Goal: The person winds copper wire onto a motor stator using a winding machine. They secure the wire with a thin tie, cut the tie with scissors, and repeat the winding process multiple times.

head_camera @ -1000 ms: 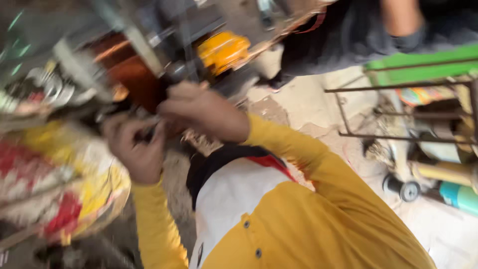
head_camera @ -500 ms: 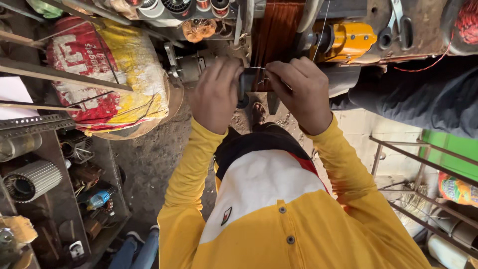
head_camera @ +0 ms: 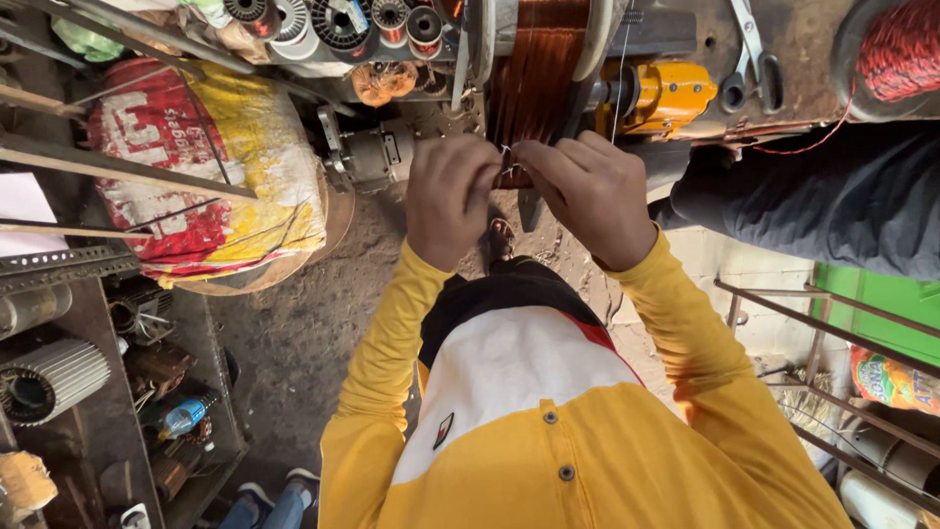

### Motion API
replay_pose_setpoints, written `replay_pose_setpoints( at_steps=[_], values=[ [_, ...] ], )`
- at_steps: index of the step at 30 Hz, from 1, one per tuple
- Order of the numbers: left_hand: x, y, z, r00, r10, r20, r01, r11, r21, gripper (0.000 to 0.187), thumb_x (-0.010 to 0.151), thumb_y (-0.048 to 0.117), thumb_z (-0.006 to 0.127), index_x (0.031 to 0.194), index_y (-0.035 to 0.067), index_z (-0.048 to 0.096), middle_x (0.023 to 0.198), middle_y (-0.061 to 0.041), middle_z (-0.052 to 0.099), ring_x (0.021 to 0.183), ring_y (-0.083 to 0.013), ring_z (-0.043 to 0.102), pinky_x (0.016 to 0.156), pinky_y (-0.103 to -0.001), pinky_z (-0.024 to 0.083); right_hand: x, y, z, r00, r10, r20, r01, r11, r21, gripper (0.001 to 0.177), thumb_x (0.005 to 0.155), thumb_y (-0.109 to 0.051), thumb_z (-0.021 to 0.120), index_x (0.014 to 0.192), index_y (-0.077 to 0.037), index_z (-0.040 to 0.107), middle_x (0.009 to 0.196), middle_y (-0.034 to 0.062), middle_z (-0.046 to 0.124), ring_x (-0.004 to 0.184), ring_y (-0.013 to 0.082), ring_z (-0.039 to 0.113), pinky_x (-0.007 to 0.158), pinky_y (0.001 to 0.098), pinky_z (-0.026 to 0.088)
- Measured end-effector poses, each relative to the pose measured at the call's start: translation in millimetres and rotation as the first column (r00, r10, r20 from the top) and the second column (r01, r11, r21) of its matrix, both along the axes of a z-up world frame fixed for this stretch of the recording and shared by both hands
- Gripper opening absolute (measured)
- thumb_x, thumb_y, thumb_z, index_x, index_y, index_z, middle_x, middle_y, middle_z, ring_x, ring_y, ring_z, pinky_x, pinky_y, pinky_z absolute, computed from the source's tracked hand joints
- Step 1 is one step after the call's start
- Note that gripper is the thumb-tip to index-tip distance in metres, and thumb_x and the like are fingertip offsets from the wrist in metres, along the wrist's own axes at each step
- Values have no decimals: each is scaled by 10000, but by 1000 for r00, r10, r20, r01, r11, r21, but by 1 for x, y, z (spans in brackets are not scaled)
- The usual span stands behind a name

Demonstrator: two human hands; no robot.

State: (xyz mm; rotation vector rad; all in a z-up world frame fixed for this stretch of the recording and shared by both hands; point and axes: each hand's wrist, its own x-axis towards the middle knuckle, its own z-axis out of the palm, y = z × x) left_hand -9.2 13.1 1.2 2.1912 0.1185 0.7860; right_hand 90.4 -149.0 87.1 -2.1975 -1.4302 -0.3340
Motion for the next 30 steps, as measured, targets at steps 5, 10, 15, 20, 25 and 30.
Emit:
replay_pose_setpoints(
  at_steps=[5,10,15,20,25,30],
  values=[
    [6,-13,-18,992,105,68,-117,970,214,253,931,84,685,1182,100,704,1224,-15,654,1073,-260,543,979,-413,434,15,16,5,980,86,180,-83,996,-25,326,860,-91,747,1186,-85,740,803,20,557,724,204,549,621,331,465],
    [7,-23,-18,988,139,62,-141,989,31,137,1033,171,614,1148,122,670,1218,-22,651,1122,-269,540,1025,-407,415,11,17,4,990,52,128,-56,998,25,310,883,-36,735,1188,-89,743,789,28,548,712,217,533,619,346,455],
    [3,-19,-10,997,4,78,14,975,-222,167,1095,233,523,1130,106,625,1221,-53,700,1163,-240,645,1090,-400,433,-5,-1,7,994,-31,-107,37,998,56,184,989,-37,739,1168,-60,705,947,83,680,830,257,639,735,363,521],
    [1,-19,5,992,-39,116,73,949,-308,166,1092,188,567,1145,32,588,1249,-145,661,1205,-311,643,1079,-422,495,0,5,10,830,-53,-555,54,998,-14,130,991,-39,696,1119,-58,711,935,108,723,758,218,715,693,323,557],
    [-1,-16,15,991,-68,118,110,909,-401,117,1045,75,612,1140,14,582,1229,-144,669,1160,-300,663,1037,-383,513,1,11,4,964,82,-251,-72,996,47,235,944,-18,746,1166,-83,704,896,91,638,843,264,640,748,378,521],
    [-2,-12,13,988,-96,118,141,866,-480,88,1059,41,610,1135,10,578,1202,-123,680,1090,-242,673,984,-339,530,3,3,-2,991,117,65,-117,993,-6,385,856,-38,776,1237,-76,738,789,57,499,717,241,527,639,365,470]
  ],
)
